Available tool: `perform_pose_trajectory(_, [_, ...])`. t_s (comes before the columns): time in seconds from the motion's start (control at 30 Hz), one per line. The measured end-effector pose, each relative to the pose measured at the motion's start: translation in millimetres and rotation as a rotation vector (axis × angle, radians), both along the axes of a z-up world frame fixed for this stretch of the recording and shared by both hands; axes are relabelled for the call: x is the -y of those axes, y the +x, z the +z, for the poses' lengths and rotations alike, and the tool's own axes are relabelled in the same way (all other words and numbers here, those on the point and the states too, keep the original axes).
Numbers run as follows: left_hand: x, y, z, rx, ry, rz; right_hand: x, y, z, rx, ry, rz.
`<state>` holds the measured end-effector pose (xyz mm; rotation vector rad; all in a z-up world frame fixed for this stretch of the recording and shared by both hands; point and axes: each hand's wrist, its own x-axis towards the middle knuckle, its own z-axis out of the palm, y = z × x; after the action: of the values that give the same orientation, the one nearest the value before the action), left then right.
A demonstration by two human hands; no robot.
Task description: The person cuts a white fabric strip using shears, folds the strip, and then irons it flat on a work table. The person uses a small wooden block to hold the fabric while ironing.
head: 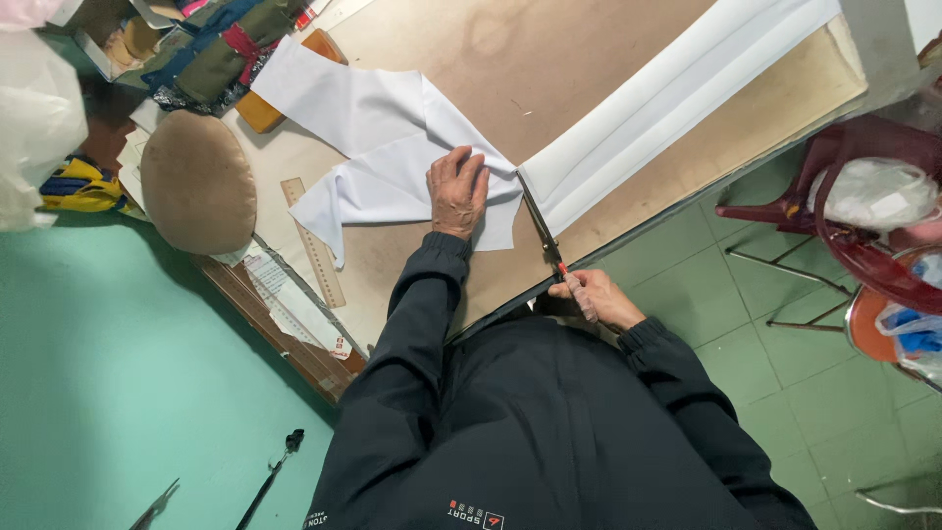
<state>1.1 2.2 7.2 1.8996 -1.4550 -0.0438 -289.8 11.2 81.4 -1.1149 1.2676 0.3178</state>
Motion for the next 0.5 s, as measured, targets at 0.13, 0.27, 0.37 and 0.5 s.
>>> perform_pose_trajectory(0.13, [0.4,-2.0,-0.5,0.040,-0.028,0.004,9.0,2.4,43.9,0.031,-0.047,0.067])
perform_pose_trajectory(0.27, [-2.2,2.2,-4.6,0.016,-0.135,0.083,24.4,-26.4,27.1,0.143,0.099,-0.138])
perform_pose_trajectory(0.37, [-13.5,4.9,13.8,-0.051,-0.157,0.243,73.6,-22.8,37.1,0.076,-0.058,0.003])
perform_pose_trajectory(0.5, [-25.8,7.9,22.8,-0.105,-0.064,0.468,158.1,0.1,96.5,-0.013,-0.272,0.167])
